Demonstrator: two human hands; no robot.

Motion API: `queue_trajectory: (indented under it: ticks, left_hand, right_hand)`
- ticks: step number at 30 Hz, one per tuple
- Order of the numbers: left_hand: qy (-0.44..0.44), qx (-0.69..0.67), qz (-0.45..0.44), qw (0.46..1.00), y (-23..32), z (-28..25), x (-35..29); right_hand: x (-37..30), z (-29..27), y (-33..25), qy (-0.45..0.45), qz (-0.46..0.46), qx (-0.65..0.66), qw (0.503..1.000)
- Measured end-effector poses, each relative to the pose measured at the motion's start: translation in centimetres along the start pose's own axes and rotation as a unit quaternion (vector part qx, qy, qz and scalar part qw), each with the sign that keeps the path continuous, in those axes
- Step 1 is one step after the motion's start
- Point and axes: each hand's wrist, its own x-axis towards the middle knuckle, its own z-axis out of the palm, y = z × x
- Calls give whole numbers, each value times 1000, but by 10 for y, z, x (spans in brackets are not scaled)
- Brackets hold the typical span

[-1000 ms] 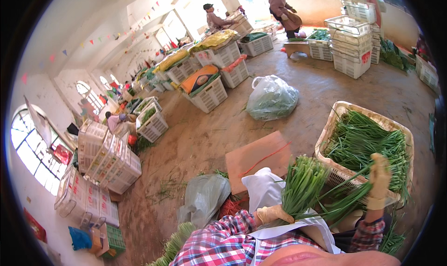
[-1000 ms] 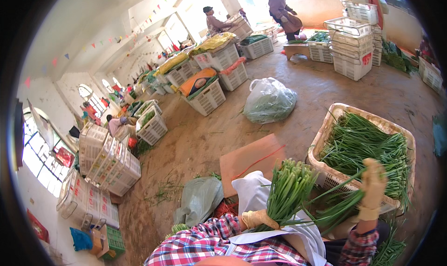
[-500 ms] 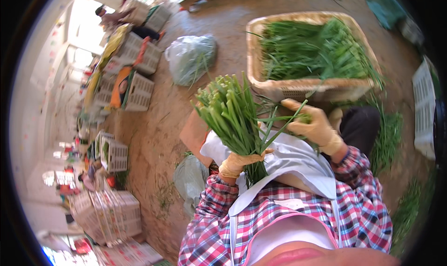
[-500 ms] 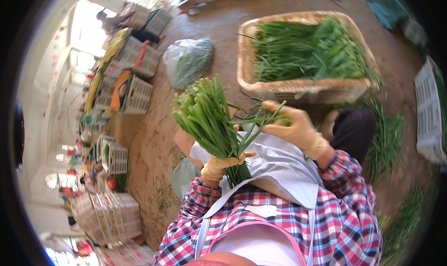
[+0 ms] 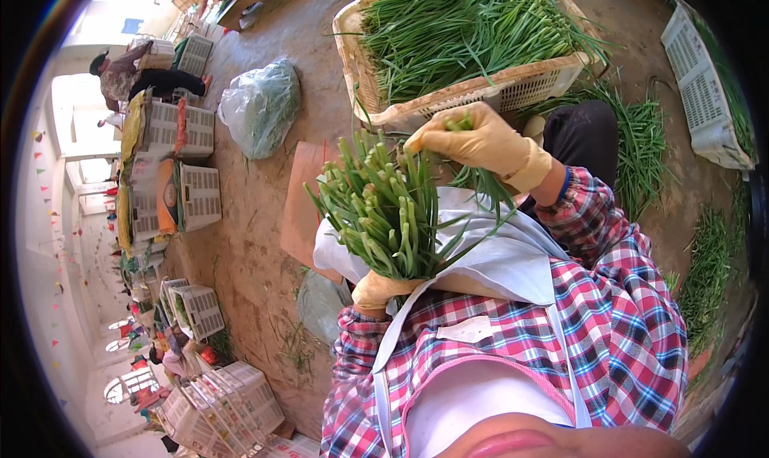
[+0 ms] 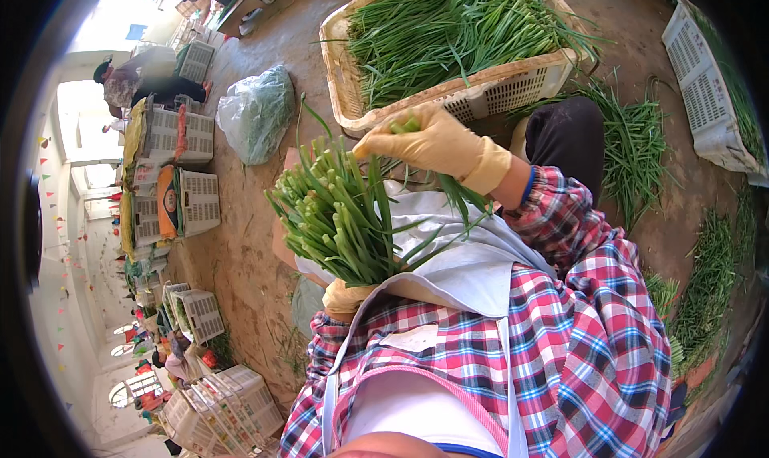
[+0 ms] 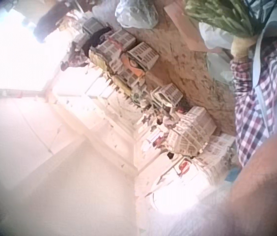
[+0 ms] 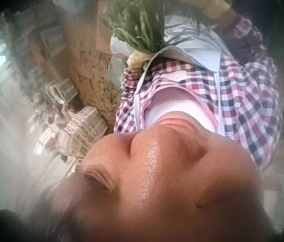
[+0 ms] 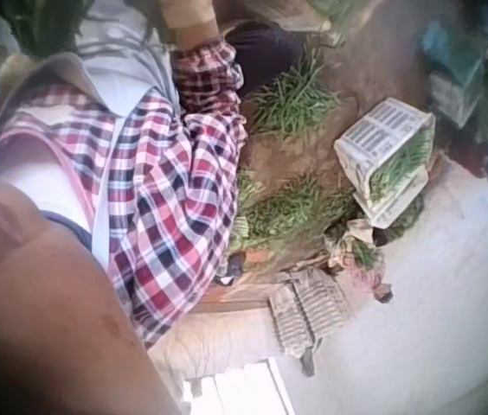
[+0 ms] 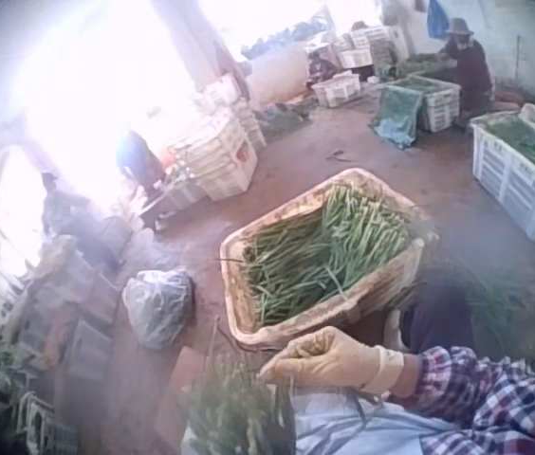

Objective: The person picks leeks from a crate, removes individual leaves by hand, and ties them into bundles with a string on a board.

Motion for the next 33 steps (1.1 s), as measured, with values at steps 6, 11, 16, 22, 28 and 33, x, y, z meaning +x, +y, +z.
queue_trajectory:
  ticks: [6,11,16,22,28,33]
  left_hand:
    - [36,33,69,996,-10,-11,-8]
    - [10,117,111,987,-3,-13,3]
    - [-27,-314,-80,946,19,-17,12]
    - [18,-511,-98,854,12,-17,5]
    - [13,-580,-70,811,17,-14,6]
    - [38,-671,-111,733,37,-18,9]
  right_hand:
    - [-23,-85,-98,166,-215,-1,962]
    - [-17,-27,-70,121,-232,-479,838]
    - [-6,18,-9,15,33,-79,996]
    - [-6,10,-39,-17,47,-111,993]
    - [-22,-36,-90,53,-81,-68,993]
    - [-30,-90,-75,84,-2,-475,876]
